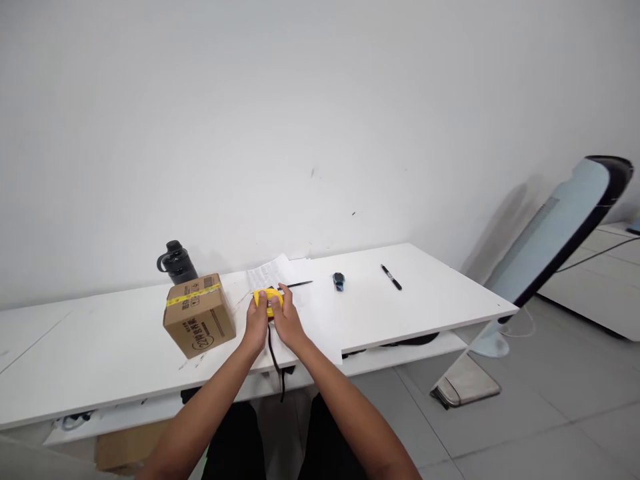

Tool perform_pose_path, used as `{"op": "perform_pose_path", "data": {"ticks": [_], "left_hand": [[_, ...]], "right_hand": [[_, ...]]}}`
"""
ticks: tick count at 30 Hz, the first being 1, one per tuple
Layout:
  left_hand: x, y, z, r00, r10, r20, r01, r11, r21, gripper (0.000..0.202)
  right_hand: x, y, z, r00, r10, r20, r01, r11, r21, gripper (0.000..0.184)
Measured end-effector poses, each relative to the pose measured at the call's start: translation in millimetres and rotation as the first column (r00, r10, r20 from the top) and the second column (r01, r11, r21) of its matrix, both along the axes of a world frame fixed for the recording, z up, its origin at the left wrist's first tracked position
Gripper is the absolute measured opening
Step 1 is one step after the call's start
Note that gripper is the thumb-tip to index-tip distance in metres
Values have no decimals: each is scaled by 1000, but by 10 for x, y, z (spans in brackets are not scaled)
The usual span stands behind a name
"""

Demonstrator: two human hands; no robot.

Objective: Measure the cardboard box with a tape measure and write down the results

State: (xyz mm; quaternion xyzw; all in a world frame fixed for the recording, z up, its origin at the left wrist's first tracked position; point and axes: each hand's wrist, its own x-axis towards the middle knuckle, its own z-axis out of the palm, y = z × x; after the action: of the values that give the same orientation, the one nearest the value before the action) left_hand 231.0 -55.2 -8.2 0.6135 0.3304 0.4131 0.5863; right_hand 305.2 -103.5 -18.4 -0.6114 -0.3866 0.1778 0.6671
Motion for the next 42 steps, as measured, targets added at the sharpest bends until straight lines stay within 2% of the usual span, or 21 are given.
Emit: {"op": "perform_pose_path", "data": {"ticks": [2,4,5,7,9,12,14,17,19,21,25,26,29,31,34,36,38,40,41,42], "left_hand": [[129,254,-83,999,33,-36,-29,992,123,59],[184,496,-218,995,38,-92,-16,974,227,55],[200,601,-299,995,27,-101,-4,973,229,53],[232,763,-464,991,-11,-134,40,975,217,49],[267,846,-595,991,-64,-119,89,973,212,46],[306,848,-670,986,-73,-149,103,973,206,45],[325,827,-663,977,-60,-206,102,975,196,45],[349,823,-647,974,-42,-223,84,980,182,44],[355,831,-642,978,-31,-207,67,983,169,44],[353,843,-639,983,-26,-180,52,989,142,45],[350,864,-640,990,-5,-138,20,994,106,46],[351,867,-642,991,3,-130,11,994,108,45],[354,880,-650,991,17,-133,-1,992,123,45],[358,892,-650,989,16,-145,2,993,118,44],[372,910,-646,988,56,-143,-41,994,104,45],[378,920,-652,988,69,-136,-54,992,113,45],[374,926,-665,991,54,-124,-40,993,115,46],[362,928,-675,991,52,-126,-40,994,101,46],[356,928,-677,989,59,-132,-47,994,96,46],[352,927,-679,987,69,-143,-56,994,96,46]], "right_hand": [[343,81,-71,942,-119,314,185,965,-188,60],[700,192,-176,823,-155,547,389,855,-343,58],[860,257,-240,773,-110,624,439,804,-402,55],[1108,391,-388,700,82,710,442,730,-520,44],[1245,494,-544,663,131,737,462,702,-541,33],[1289,534,-709,636,134,760,515,659,-548,37],[1280,522,-751,631,98,769,534,664,-523,41],[1292,526,-781,553,48,832,564,713,-416,50],[1309,536,-808,521,64,851,547,741,-390,55],[1327,536,-833,524,64,849,516,769,-377,47],[1353,506,-874,531,-75,844,546,792,-273,35],[1355,498,-886,544,-70,836,536,796,-282,37],[1342,480,-918,593,66,803,444,804,-395,44],[1329,459,-902,606,131,785,399,804,-441,42],[1324,385,-789,573,134,808,366,840,-400,31],[1316,308,-692,545,42,838,385,875,-294,26],[1273,220,-636,578,-184,795,467,874,-137,26],[1189,145,-649,654,-447,610,573,819,-14,31],[1137,118,-680,694,-536,480,607,795,10,35],[1084,103,-720,740,-573,353,609,793,10,39]]}}
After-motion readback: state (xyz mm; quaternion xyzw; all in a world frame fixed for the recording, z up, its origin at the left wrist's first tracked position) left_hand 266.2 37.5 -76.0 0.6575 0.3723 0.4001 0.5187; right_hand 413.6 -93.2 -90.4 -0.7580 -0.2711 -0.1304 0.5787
